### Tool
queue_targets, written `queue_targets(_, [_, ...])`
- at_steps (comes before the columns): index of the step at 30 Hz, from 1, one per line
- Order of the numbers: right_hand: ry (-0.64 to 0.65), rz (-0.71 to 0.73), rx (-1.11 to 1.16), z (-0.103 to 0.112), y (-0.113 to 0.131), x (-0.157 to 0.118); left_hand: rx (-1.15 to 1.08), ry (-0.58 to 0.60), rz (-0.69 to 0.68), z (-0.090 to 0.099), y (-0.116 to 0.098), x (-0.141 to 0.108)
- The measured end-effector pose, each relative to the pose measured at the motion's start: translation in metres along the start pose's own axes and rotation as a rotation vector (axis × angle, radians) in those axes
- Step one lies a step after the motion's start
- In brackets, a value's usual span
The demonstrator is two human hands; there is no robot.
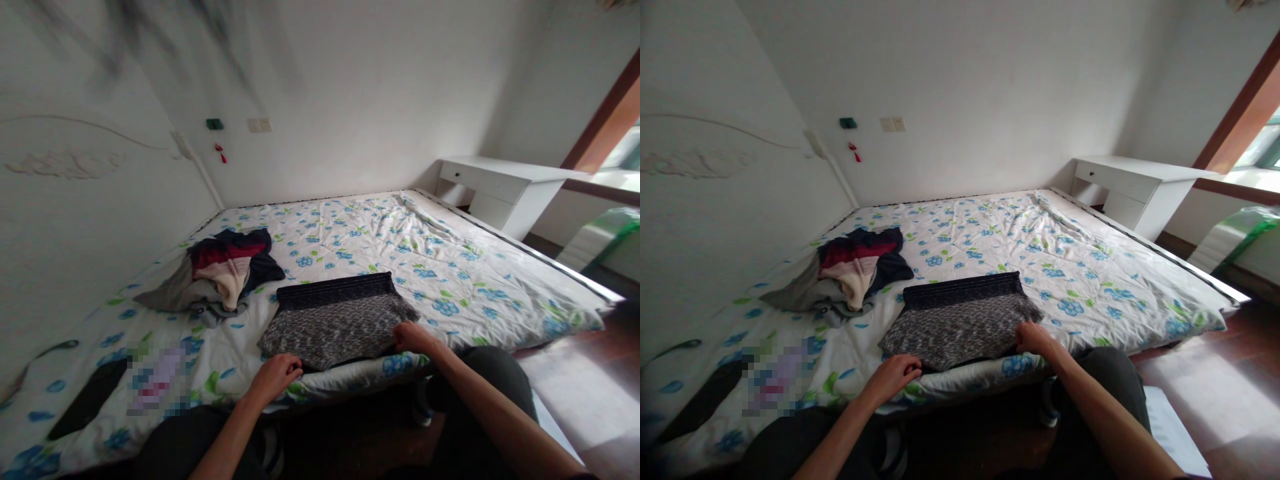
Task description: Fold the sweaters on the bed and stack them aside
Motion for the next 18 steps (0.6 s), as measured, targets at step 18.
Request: queue_targets(18, [0.108,0.133,-0.174,-0.001,-0.011,-0.002,0.241,-0.018,-0.100,-0.010,-0.011,0.003])
Point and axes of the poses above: each hand's wrist, its own x-axis towards the middle knuckle, its own z-axis out of the back of the hand, y = z × x, the point moved 2 cm from there along x, towards the middle knuckle, and after that the axes turned 5 degrees about -y, right-handed, at the moved point
